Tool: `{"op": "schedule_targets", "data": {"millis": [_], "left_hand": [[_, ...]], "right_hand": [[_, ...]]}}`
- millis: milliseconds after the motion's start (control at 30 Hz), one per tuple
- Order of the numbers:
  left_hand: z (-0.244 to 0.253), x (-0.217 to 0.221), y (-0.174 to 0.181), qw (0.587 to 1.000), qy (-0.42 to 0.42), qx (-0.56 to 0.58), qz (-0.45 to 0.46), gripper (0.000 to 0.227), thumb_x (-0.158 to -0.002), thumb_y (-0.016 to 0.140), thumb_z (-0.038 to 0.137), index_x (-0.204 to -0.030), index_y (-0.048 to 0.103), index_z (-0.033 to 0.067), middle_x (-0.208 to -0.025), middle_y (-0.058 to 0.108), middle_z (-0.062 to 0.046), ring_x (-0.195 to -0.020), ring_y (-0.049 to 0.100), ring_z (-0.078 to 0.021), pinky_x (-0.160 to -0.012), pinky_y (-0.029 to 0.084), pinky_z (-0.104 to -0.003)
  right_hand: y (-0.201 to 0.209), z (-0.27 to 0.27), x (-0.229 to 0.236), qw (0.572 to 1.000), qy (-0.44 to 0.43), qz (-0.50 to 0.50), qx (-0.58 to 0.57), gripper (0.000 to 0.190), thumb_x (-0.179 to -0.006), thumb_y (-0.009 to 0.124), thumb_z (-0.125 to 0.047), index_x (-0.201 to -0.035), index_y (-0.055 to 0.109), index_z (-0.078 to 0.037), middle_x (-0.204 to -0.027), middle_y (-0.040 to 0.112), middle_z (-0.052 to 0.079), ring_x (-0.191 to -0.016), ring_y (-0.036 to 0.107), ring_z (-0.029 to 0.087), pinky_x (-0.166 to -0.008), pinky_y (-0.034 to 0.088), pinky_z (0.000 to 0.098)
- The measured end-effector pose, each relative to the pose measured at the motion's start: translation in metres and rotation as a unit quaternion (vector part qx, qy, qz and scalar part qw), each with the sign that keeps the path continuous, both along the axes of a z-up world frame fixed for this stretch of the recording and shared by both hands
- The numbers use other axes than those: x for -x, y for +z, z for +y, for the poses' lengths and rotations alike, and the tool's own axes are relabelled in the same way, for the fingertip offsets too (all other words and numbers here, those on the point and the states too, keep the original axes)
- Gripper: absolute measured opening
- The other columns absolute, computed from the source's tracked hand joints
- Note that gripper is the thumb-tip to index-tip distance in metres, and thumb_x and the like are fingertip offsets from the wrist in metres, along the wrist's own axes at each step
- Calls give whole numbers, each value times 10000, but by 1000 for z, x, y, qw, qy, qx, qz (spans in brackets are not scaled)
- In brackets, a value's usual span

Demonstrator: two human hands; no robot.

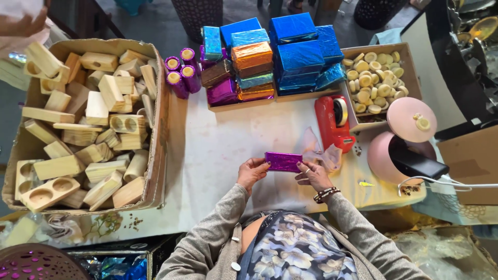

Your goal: Wrapping small wooden blocks in colored foil and securing them with tape.

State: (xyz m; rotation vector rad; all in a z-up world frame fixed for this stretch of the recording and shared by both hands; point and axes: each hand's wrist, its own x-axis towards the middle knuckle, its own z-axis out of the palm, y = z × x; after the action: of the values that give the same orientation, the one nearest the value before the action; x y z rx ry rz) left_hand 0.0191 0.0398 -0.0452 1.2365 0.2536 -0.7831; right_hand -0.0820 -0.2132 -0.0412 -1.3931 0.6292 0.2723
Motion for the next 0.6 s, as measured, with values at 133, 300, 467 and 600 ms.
{"op": "schedule_targets", "data": {"millis": [133, 300, 467, 600], "left_hand": [[4, -1, 2, 1000, 0, -4, -7, 357, -827, 840, 181, -1132, 685, 75, -982, 728, -17, -880, 676, -112, -785, 569, -276], [10, -5, 24, 997, 39, 15, 58, 319, -914, 707, 332, -1119, 649, 94, -979, 735, -35, -830, 720, -152, -740, 578, -289], [40, -16, -138, 998, 52, 15, 10, 243, -963, 710, 254, -1111, 657, 69, -872, 697, -58, -695, 659, -161, -563, 490, -278], [60, -16, -125, 995, 91, -8, 38, 142, -950, 655, 168, -1037, 655, 56, -771, 712, -116, -608, 704, -218, -481, 520, -302]], "right_hand": [[-5, 1, -3, 1000, 2, -6, -14, 490, -932, 679, -397, -1264, 659, -36, -1093, 729, 57, -849, 733, 168, -720, 620, 324], [-6, -7, -8, 997, -35, -15, -69, 476, -932, 693, -379, -1256, 656, -32, -1075, 722, 69, -846, 733, 187, -727, 633, 353], [-2, -34, -20, 988, -83, -21, -125, 424, -949, 669, -382, -1226, 657, -61, -1048, 722, 79, -847, 736, 210, -740, 638, 395], [23, -60, -36, 978, -114, -36, -173, 388, -971, 654, -403, -1165, 661, -67, -1006, 743, 81, -828, 735, 232, -748, 624, 408]]}}
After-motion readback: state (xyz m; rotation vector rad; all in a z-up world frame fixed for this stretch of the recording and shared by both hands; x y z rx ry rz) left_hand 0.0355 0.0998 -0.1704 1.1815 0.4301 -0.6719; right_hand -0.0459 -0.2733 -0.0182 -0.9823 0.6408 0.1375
